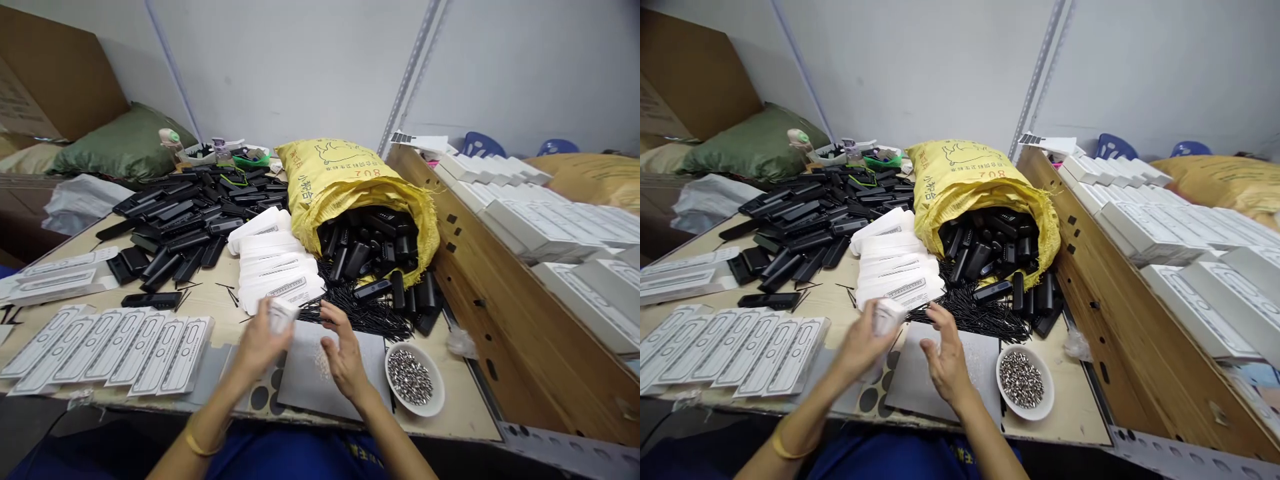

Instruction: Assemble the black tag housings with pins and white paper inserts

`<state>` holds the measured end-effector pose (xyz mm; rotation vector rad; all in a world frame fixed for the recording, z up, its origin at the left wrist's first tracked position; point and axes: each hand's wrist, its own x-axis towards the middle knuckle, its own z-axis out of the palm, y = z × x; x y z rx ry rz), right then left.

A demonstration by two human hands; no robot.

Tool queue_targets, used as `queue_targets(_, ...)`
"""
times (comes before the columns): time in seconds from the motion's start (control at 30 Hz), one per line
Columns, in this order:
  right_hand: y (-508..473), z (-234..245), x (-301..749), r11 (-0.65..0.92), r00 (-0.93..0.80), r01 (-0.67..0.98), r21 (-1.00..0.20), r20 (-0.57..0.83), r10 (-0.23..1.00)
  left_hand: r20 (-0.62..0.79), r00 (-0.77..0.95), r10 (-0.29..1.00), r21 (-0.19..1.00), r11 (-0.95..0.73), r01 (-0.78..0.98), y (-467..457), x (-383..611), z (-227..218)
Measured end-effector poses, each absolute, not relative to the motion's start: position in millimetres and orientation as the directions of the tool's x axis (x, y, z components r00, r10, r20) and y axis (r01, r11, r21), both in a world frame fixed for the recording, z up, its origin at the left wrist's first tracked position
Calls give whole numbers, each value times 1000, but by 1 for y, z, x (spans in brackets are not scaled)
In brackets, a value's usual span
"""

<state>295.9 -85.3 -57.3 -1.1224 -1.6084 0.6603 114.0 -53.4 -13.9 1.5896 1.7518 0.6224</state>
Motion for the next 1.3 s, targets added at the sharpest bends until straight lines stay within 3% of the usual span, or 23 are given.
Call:
queue_targets(0.13, -101, -55, 351, 155, 98, 422, -893, 215, 972, -12, -315, 949, 376, 296, 878, -40, -6, -17)
queue_targets(0.2, -112, -58, 380, 50, 177, 524, -850, 166, 970, 0, -384, 923, 297, 367, 882, -35, -57, -34)
queue_targets(0.3, -127, -76, 412, -43, 229, 678, -734, 155, 961, 230, -453, 861, 458, 315, 831, -24, -69, -54)
queue_targets(0.4, -135, -104, 424, -14, 172, 813, -582, 218, 961, 322, -315, 893, 693, 5, 721, -2, 7, -54)
queue_targets(0.47, -137, -119, 424, 11, 148, 852, -524, 261, 954, 149, -110, 983, 873, -78, 482, 21, 86, -48)
queue_targets(0.53, -137, -127, 423, 21, 148, 856, -517, 283, 948, 89, 41, 995, 924, -98, 371, 48, 162, -47)
queue_targets(0.67, -139, -124, 427, 7, 192, 799, -601, 267, 944, -30, 95, 995, 971, 6, 239, 97, 252, -55)
queue_targets(0.77, -139, -112, 429, -95, 350, 641, -762, 180, 919, -114, 124, 986, 984, 95, 149, 112, 259, -60)
queue_targets(0.9, -124, -87, 409, -98, 463, 249, -963, 30, 886, -153, 212, 965, 987, 160, -17, 84, 231, -50)
queue_targets(0.97, -111, -73, 386, -20, 419, 62, -998, 8, 908, -182, 276, 944, 954, 238, -182, 54, 216, -42)
queue_targets(1.07, -94, -58, 347, 50, 352, -92, -994, 14, 936, -278, 323, 905, 792, 406, -456, 11, 199, -35)
queue_targets(1.2, -88, -52, 313, 68, 329, -104, -992, 31, 944, -470, 243, 849, 577, 503, -643, -22, 186, -36)
queue_targets(1.3, -91, -54, 304, 50, 340, -94, -994, 15, 940, -534, 181, 826, 494, 479, -725, -32, 181, -39)
